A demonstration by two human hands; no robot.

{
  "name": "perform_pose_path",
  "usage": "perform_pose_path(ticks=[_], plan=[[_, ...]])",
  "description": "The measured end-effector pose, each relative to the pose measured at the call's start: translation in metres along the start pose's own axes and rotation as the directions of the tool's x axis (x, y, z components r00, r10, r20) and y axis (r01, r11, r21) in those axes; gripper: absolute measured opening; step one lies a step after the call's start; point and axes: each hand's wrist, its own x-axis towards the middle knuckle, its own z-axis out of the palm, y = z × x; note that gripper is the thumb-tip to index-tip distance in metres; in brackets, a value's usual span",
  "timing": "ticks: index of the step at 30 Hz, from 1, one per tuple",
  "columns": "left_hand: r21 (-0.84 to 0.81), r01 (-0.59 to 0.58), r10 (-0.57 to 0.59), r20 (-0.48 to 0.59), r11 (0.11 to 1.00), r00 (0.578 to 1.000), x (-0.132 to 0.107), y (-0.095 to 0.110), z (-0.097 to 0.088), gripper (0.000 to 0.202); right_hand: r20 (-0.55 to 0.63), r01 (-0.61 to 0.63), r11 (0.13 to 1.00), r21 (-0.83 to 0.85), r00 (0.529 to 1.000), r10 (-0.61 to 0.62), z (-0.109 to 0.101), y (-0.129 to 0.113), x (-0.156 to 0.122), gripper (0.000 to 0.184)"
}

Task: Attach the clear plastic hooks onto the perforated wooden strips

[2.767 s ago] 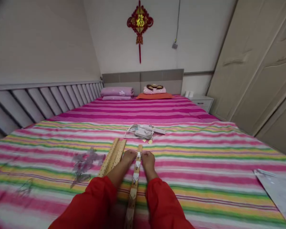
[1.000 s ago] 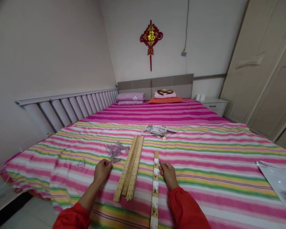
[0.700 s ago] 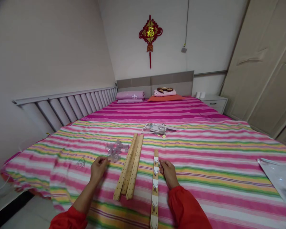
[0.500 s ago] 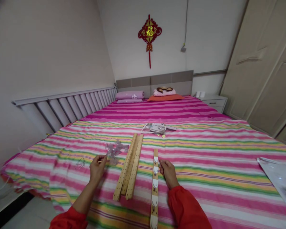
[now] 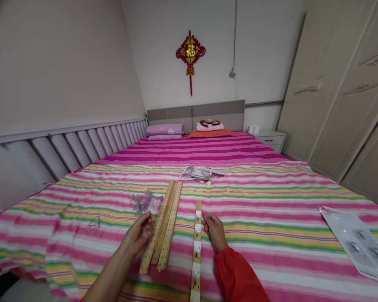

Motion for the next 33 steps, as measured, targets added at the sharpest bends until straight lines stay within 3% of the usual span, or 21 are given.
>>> perform_pose_path(ticks=[5, 13, 15, 17, 19, 22, 24, 27, 30, 33], plan=[[-0.142, 0.288, -0.278, 0.086, 0.947, 0.957, -0.015, -0.030, 0.041, 0.011, -0.004, 0.021, 1.000, -0.007, 1.000, -0.021, 0.009, -0.014, -0.006, 0.033], [-0.081, 0.371, -0.355, 0.165, 0.925, 0.920, -0.031, -0.076, 0.082, 0.009, 0.118, -0.010, 1.000, -0.001, 0.993, 0.010, 0.022, -0.040, -0.013, 0.038], [0.058, 0.275, -0.281, 0.216, 0.960, 0.935, -0.031, -0.080, 0.085, 0.008, 0.082, 0.036, 0.999, 0.000, 0.996, -0.036, 0.019, -0.048, -0.011, 0.040], [0.285, 0.072, -0.156, 0.284, 0.956, 0.946, -0.027, -0.078, 0.087, 0.010, 0.078, 0.121, 0.991, -0.061, 0.990, -0.116, 0.013, -0.054, -0.008, 0.038], [0.490, -0.129, -0.065, 0.359, 0.862, 0.931, -0.020, -0.071, 0.090, 0.010, 0.138, 0.224, 0.961, -0.163, 0.970, -0.202, 0.006, -0.058, -0.004, 0.033], [0.654, -0.275, -0.060, 0.441, 0.704, 0.896, -0.009, -0.056, 0.097, 0.006, 0.241, 0.318, 0.910, -0.264, 0.936, -0.257, -0.002, -0.059, 0.003, 0.026], [0.696, -0.321, -0.066, 0.468, 0.642, 0.881, -0.003, -0.048, 0.102, 0.007, 0.260, 0.311, 0.912, -0.268, 0.935, -0.243, -0.005, -0.058, 0.006, 0.024], [0.693, -0.369, -0.062, 0.511, 0.619, 0.857, 0.005, -0.042, 0.111, 0.009, 0.228, 0.198, 0.961, -0.192, 0.962, -0.153, -0.005, -0.056, 0.008, 0.023], [0.623, -0.408, 0.001, 0.547, 0.667, 0.837, 0.013, -0.043, 0.119, 0.014, 0.192, 0.076, 0.990, -0.118, 0.980, -0.052, -0.002, -0.053, 0.009, 0.025], [0.528, -0.388, 0.096, 0.496, 0.756, 0.863, 0.023, -0.053, 0.122, 0.019, 0.139, 0.006, 0.998, -0.065, 0.990, 0.004, 0.001, -0.045, 0.014, 0.026]])
